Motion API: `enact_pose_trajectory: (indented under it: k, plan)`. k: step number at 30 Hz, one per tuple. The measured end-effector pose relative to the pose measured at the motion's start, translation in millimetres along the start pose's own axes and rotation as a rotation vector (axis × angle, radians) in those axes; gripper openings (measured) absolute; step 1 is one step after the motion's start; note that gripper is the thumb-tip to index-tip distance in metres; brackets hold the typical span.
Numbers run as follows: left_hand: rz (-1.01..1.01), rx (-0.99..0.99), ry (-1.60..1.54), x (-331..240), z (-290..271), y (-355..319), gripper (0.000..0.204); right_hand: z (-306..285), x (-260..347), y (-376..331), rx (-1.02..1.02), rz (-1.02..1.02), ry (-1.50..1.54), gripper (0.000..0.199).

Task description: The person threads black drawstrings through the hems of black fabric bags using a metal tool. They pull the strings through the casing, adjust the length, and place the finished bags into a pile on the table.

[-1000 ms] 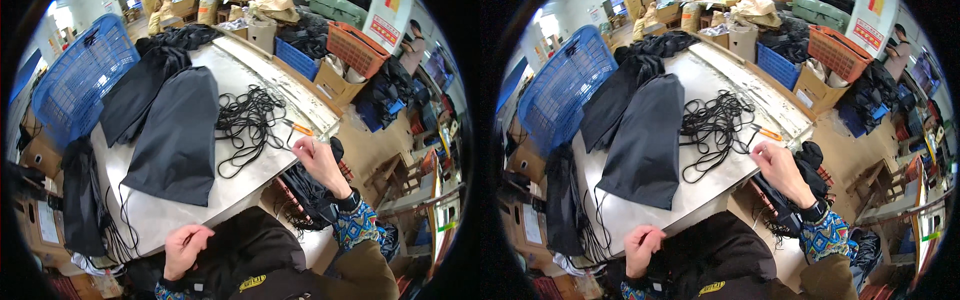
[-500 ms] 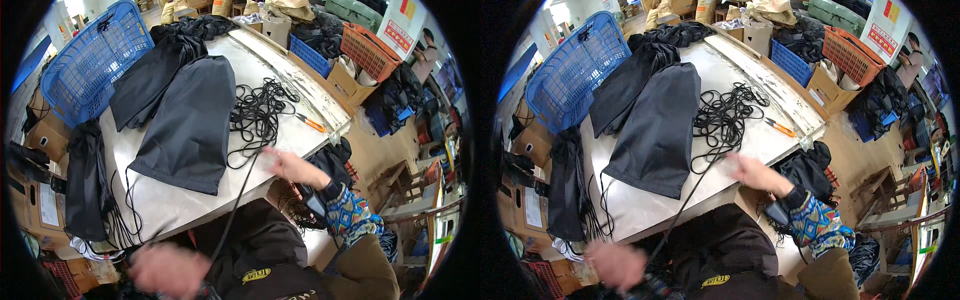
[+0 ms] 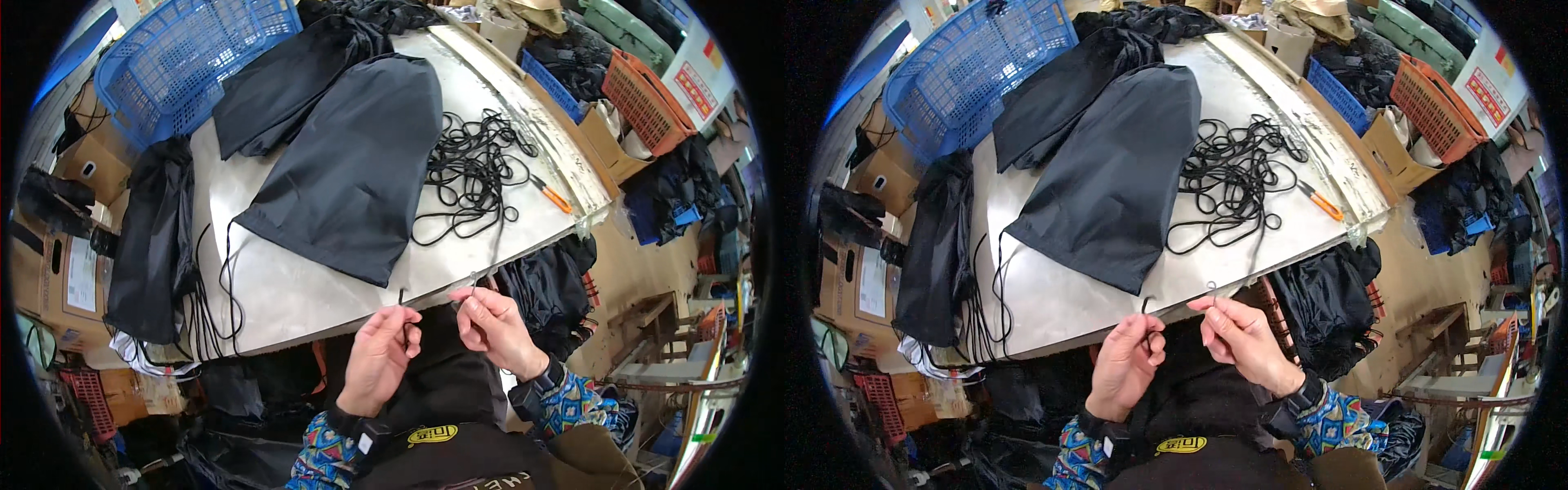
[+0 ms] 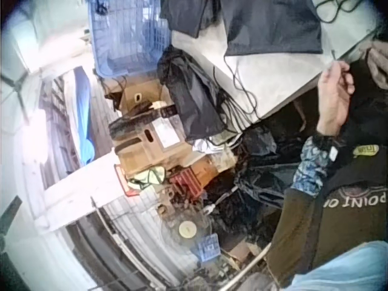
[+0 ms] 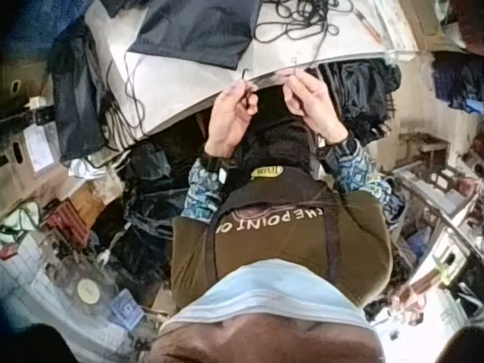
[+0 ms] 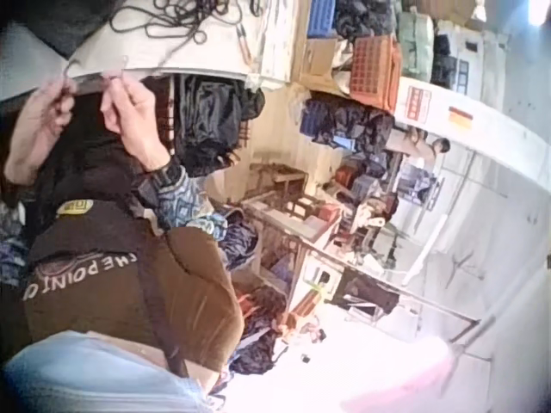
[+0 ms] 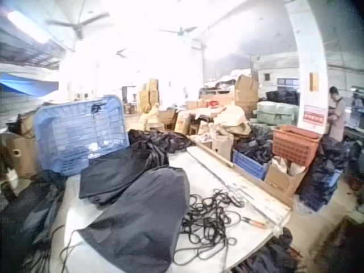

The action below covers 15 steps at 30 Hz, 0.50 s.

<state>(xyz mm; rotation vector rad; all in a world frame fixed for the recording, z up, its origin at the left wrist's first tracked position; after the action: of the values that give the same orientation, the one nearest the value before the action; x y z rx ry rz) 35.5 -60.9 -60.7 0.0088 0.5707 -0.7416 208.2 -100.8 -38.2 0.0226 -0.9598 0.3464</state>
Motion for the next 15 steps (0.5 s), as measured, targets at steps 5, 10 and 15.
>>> enact_pose_trajectory:
  k: [5,10,15]
  plan:
    - [0.160,-0.055,0.003,8,8,-1,0.014,29,1,12,0.250,-0.128,-0.756,0.018]
    - [0.122,-0.027,-0.110,2,8,-4,0.017,35,-8,15,0.333,0.040,-0.695,0.017]
    - [0.090,-0.067,0.030,-20,6,-11,0.019,34,-1,3,0.212,0.165,-0.618,0.023]
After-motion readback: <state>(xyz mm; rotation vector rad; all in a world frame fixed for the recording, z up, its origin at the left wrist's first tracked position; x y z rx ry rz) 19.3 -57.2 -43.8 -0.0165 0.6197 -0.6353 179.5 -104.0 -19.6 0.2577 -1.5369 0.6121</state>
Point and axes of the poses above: each hand's wrist, its own y-axis towards the middle knuckle, its own z-axis out of the palm, x = y × z, the point moved 3 cm from there along y, towards the middle knuckle, and after that the axes turned 14 degrees about x, right-handed, at the moved point
